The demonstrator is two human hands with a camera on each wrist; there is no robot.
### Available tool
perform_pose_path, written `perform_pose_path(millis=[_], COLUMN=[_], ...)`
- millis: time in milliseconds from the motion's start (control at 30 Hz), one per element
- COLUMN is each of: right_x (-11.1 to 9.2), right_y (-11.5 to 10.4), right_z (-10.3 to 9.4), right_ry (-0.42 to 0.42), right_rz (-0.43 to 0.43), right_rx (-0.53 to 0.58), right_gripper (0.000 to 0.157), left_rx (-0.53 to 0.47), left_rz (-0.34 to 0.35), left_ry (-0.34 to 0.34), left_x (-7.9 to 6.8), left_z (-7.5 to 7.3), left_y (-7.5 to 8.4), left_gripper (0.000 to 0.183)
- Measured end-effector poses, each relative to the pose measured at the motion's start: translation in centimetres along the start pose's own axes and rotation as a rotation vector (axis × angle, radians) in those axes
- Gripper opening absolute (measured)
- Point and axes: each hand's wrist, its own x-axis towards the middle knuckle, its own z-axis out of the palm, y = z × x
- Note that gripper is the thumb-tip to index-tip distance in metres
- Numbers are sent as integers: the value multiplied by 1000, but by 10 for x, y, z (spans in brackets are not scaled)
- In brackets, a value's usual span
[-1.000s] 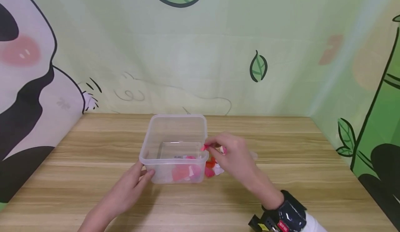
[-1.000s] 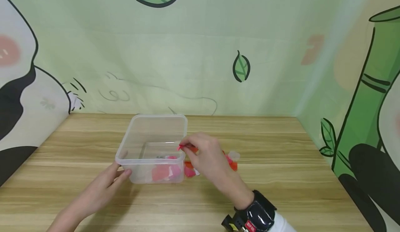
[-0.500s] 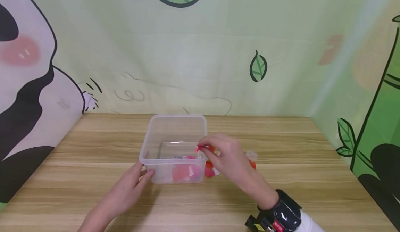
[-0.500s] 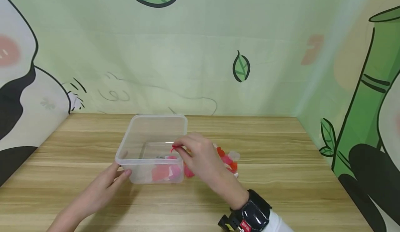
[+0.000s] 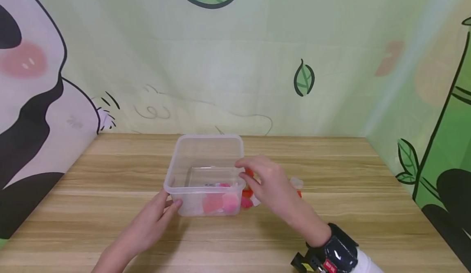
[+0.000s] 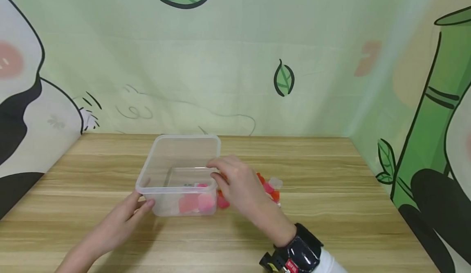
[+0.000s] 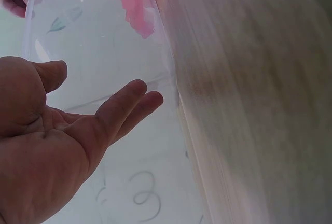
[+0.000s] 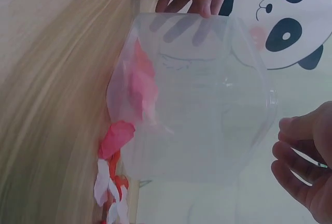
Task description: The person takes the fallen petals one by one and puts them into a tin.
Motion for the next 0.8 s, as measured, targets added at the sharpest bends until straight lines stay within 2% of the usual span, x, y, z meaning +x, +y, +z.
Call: perform_pose_path(millis=[200, 333, 433, 633, 800], right_x=[-7, -12, -14, -21, -30], right_y=[12, 23, 29, 39, 46], right_z=[-12, -20, -24, -25, -22], right_ry=[13, -24, -84, -255, -420], right_rz=[71, 147, 229, 386, 424], right_rx=[-30, -74, -138, -262, -352], right_gripper=[29, 26, 24, 19, 17], left_rx=[20, 6, -9, -3, -7], left_rz=[0, 1, 4, 11, 12], left_ry=[7, 7, 9, 7, 1], left_x=[0, 0, 0, 0, 0], left_z=[1, 1, 0, 0, 0], left_y=[0, -1, 0, 0, 0], left_gripper=[55, 55, 54, 53, 54])
